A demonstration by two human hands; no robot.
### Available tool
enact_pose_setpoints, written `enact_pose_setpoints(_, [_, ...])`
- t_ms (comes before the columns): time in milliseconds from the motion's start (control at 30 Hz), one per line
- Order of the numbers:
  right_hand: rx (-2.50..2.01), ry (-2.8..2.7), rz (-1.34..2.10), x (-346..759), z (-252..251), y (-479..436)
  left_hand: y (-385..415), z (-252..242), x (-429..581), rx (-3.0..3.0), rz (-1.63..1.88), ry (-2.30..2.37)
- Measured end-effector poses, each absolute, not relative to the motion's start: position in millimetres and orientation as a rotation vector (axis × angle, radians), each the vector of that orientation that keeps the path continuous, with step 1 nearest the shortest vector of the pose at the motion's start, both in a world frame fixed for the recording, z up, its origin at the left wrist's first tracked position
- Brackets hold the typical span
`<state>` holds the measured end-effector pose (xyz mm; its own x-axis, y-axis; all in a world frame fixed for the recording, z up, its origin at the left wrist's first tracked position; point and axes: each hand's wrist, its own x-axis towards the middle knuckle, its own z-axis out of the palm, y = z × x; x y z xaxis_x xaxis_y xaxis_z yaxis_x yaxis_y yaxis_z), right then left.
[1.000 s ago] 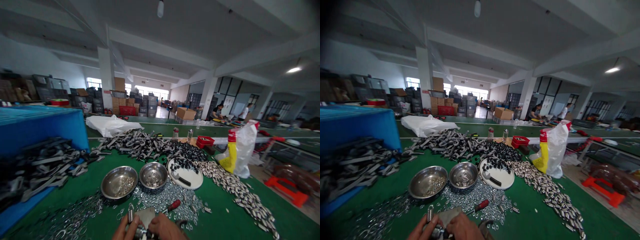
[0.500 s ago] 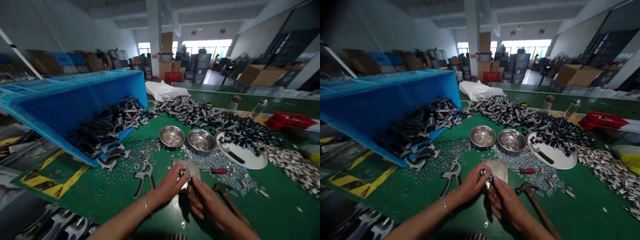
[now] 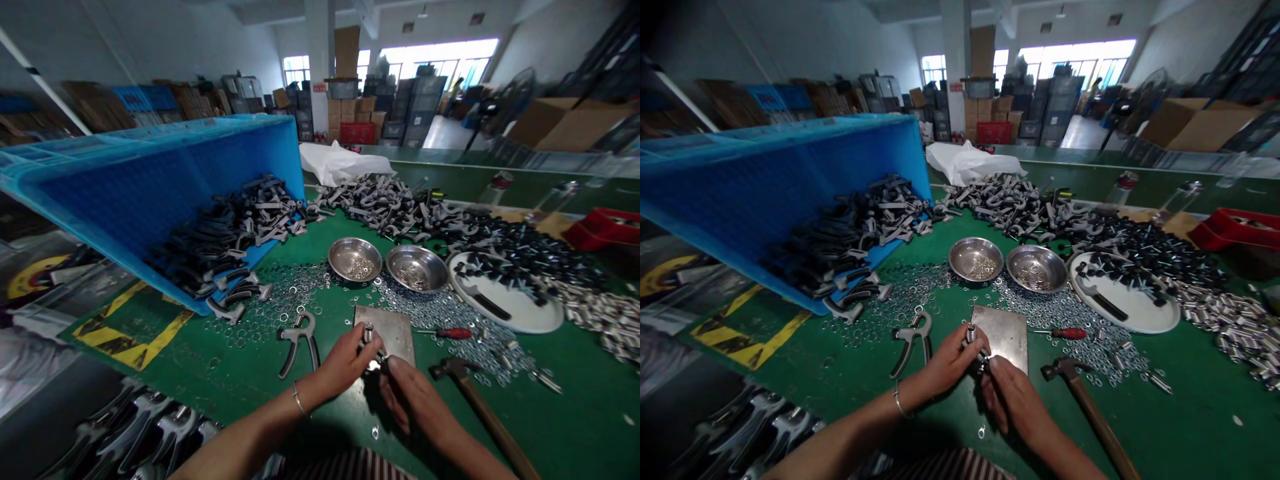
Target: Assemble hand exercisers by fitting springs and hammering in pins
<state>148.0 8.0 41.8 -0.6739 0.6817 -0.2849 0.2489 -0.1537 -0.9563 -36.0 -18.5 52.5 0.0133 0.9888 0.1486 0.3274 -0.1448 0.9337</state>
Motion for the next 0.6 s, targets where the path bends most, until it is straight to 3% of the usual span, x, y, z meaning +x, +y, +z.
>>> enact_pose_setpoints(67, [-0.919, -1.36, 2.461, 145.3, 36.1, 4.6, -20.8, 54.5, -38.1, 1.639, 1.093, 1.38])
enact_pose_setpoints(133, [-0.871, -1.194, 2.624, 145.8, 32.2, 3.7, -21.7, 52.2, -40.2, 1.648, 1.032, 1.397])
enact_pose_setpoints(300, [-1.156, -1.81, 1.663, 151.0, 35.4, 2.5, -22.1, 43.0, -38.6, 1.51, 1.091, 1.437])
enact_pose_setpoints(333, [-1.147, -1.808, 1.619, 151.0, 36.2, 0.8, -22.8, 43.5, -37.6, 1.506, 1.102, 1.423])
enact_pose_setpoints(500, [-0.959, -1.4, 2.517, 149.0, 32.5, -6.5, -25.6, 50.8, -37.5, 1.547, 1.061, 1.376])
enact_pose_setpoints(533, [-0.984, -1.416, 2.506, 149.3, 32.1, -5.9, -25.3, 50.5, -38.2, 1.536, 1.057, 1.391])
enact_pose_setpoints(600, [-1.102, -1.626, 2.161, 150.9, 33.4, -3.0, -24.2, 47.6, -38.9, 1.472, 1.077, 1.429])
